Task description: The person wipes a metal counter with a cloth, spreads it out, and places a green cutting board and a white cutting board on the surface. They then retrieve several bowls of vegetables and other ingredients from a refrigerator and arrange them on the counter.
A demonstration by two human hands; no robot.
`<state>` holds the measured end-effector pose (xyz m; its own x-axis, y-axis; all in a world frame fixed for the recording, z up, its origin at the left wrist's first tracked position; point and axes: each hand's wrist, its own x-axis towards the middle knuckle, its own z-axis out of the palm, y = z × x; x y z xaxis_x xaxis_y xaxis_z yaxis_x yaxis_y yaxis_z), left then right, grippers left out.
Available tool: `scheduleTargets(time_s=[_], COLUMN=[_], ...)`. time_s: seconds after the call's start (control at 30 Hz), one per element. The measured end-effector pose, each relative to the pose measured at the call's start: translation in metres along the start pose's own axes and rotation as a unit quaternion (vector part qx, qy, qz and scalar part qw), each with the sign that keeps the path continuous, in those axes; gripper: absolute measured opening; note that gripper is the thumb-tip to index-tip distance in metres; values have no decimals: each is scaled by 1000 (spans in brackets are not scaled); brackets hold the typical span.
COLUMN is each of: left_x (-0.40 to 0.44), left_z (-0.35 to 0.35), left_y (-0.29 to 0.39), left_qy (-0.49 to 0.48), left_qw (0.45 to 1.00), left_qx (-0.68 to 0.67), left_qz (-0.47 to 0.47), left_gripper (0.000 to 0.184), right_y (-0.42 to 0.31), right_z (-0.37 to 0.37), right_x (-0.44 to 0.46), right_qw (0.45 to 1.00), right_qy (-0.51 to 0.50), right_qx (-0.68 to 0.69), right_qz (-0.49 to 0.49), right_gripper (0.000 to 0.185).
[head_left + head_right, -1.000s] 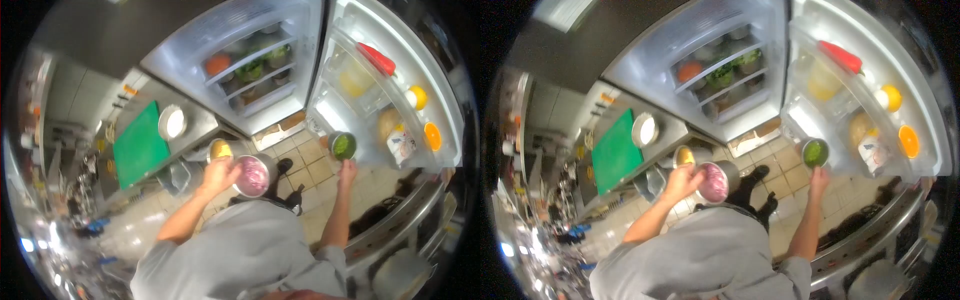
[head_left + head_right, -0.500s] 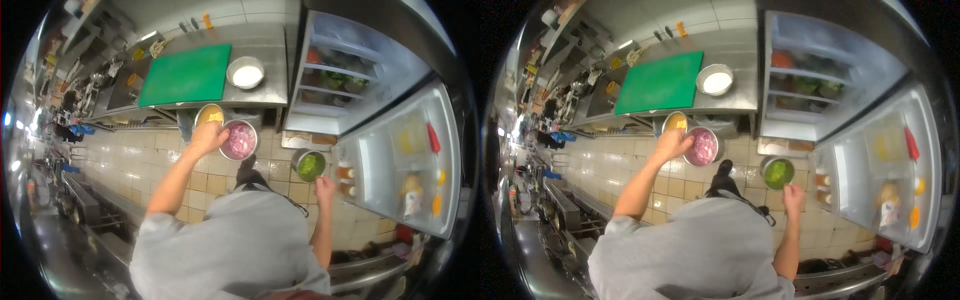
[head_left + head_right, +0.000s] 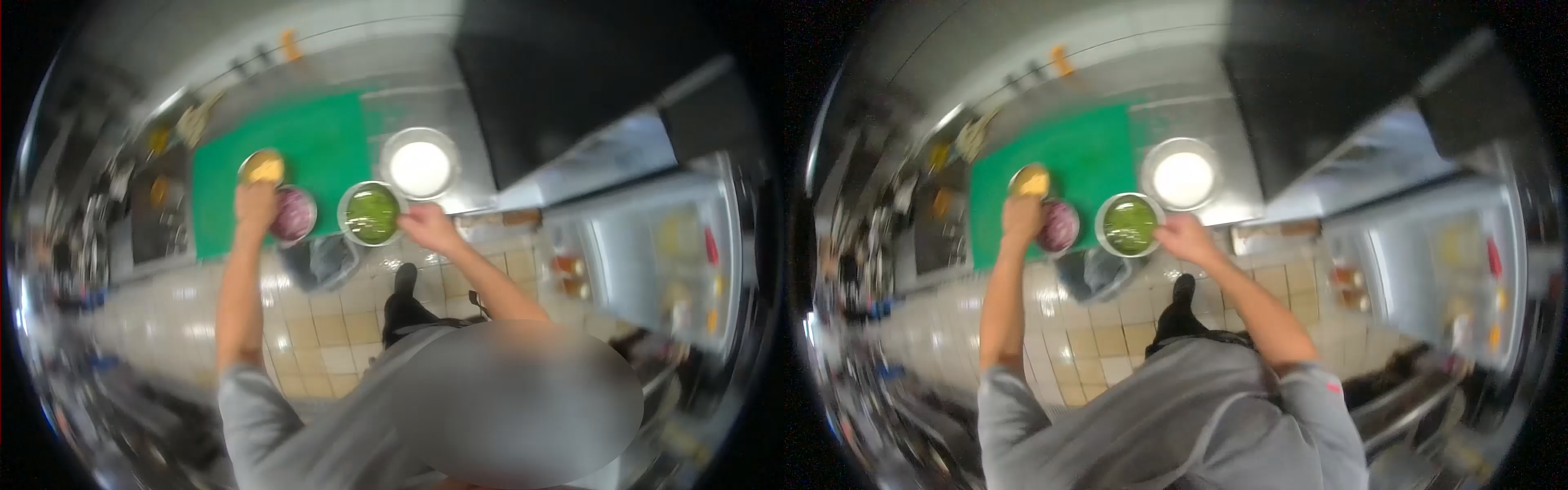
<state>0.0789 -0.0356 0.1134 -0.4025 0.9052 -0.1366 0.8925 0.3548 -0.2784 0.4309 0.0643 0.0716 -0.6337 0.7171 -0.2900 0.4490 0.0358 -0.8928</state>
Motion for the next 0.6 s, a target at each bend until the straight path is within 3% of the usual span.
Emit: scheduleTargets(time_s=[0.2,0.3,0.37,0.4,0.47,0.5,0.57,0.6], left_x=[29,26,20,11,-12,-25,-53,-68], left_z=[12,15,-6,-30,-74,-92,-117,-124], left_y=[-33,-44,-43,-34,-3,16,58,87], left_qy=[73,154,265,339,447,445,476,453], left_qw=[991,971,935,908,843,842,790,766], left_qx=[-114,-185,-235,-241,-296,-299,-372,-427], left_qz=[-1,15,38,57,50,64,103,157], left_gripper=[34,42,41,38,29,29,25,24], right_y=[-17,-20,-23,-18,-6,2,23,37], right_z=[42,55,52,46,31,21,-3,-13], right_x=[64,66,57,53,39,29,7,-6], right_qw=[997,982,963,963,965,965,965,966], right_qy=[20,-12,-80,-66,-148,-135,-215,-208], right_qx=[74,175,256,262,218,224,152,156], right_qz=[29,66,10,12,9,11,11,10], right_gripper=[31,34,38,38,41,41,40,40])
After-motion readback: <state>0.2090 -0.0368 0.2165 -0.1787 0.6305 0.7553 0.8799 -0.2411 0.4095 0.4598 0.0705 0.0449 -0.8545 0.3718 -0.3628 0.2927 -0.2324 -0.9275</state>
